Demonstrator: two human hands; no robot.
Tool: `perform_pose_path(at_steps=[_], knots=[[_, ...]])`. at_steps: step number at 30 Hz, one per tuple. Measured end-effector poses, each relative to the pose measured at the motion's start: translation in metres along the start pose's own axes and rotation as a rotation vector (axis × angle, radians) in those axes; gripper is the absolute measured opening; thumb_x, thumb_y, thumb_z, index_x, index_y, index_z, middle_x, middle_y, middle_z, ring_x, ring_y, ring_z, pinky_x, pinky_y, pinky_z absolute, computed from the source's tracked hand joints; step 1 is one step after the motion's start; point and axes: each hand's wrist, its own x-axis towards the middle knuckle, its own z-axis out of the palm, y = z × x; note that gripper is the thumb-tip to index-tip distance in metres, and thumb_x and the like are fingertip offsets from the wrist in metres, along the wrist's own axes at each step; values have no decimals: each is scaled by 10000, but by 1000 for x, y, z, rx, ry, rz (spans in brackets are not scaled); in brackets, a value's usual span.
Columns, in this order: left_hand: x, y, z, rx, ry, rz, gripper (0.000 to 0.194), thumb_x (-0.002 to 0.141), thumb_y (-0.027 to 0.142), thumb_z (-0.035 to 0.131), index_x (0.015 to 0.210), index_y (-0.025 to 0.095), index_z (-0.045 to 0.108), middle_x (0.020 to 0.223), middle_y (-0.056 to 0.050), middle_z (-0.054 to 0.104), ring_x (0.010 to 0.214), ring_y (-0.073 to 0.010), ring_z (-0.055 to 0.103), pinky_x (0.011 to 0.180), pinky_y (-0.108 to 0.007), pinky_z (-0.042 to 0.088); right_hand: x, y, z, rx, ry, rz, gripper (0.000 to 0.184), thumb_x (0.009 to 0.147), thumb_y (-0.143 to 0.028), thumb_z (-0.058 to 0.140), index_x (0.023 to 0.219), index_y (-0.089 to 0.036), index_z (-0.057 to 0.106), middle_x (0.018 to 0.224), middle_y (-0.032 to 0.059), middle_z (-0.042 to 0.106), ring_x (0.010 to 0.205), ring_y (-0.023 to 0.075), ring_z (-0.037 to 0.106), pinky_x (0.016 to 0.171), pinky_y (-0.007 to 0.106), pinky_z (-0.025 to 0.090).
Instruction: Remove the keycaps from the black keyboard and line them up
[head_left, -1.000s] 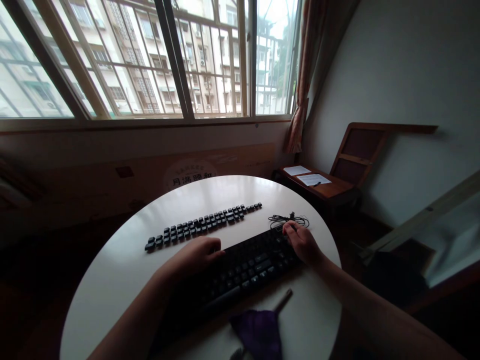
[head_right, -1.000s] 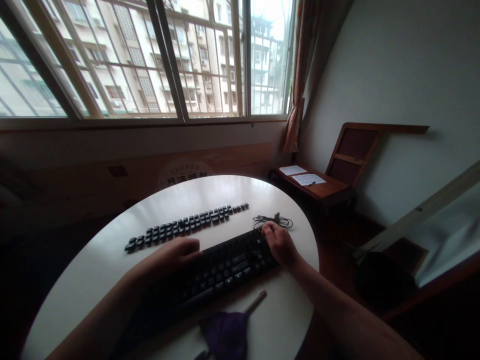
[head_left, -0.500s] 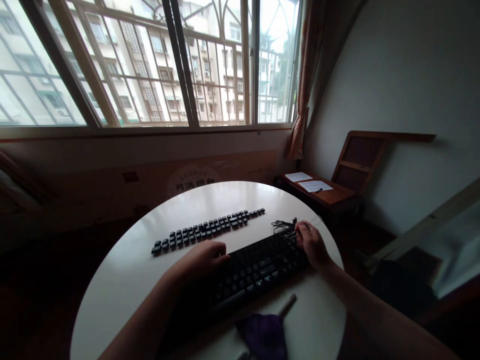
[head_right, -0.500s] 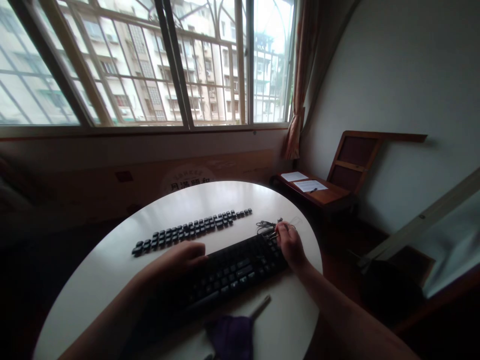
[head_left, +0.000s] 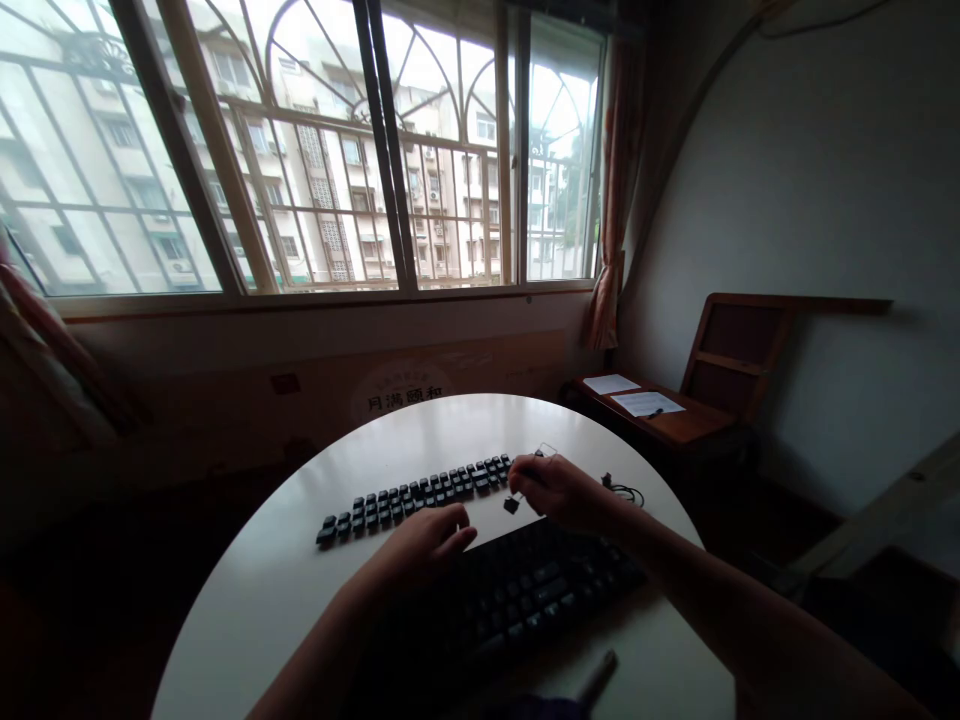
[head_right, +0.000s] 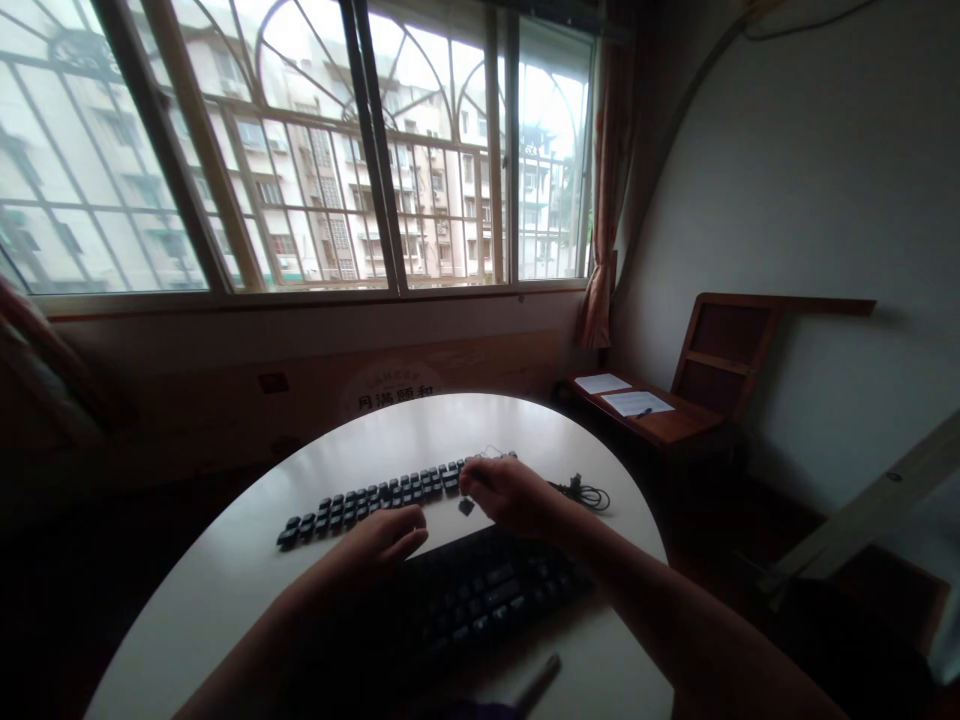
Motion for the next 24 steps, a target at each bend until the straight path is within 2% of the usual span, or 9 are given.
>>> perform_pose_path(at_steps=[2,5,9,13,18,24], knots=[[-1,-2,0,-28,68,22,397,960,545,367,980,200,563,764,-3,601,691,-174,548,638,-262,376,15,-7,11,-16,-44,-88,191,945,-293,498,892,-171,635,596,-41,531,509,88,475,498,184,380],[-2,-4,2,-65,113,42,365,952,522,399,1067,204,534,725,16,582,646,-165,524,622,-262,372,23,-1,30,-4,-34,-166,182,943,-253,489,883,-166,638,599,-37,547,504,86,480,500,185,381],[0,-6,7,-63,82,44,275,931,461,464,967,207,563,831,-16,642,718,-169,564,647,-252,397,13,14,45,-2,-37,-221,158,932,-220,507,868,-168,642,593,-42,541,484,75,446,474,177,336],[2,-8,10,-56,71,51,315,952,474,431,885,203,579,872,-33,654,754,-173,581,671,-252,418,4,17,46,45,-25,-242,159,930,-214,524,836,-164,642,603,-38,536,499,72,433,482,174,340],[2,-3,9,-96,103,37,358,961,508,404,924,202,586,904,-43,660,773,-178,586,691,-262,434,3,19,46,95,-34,-314,176,948,-241,515,858,-163,645,645,-24,569,522,73,453,503,177,359],[6,-2,10,-88,69,2,371,950,512,375,926,199,573,901,-49,651,774,-186,575,703,-278,442,3,20,45,-88,67,-400,180,952,-239,502,845,-182,635,700,7,646,548,97,532,531,204,392]])
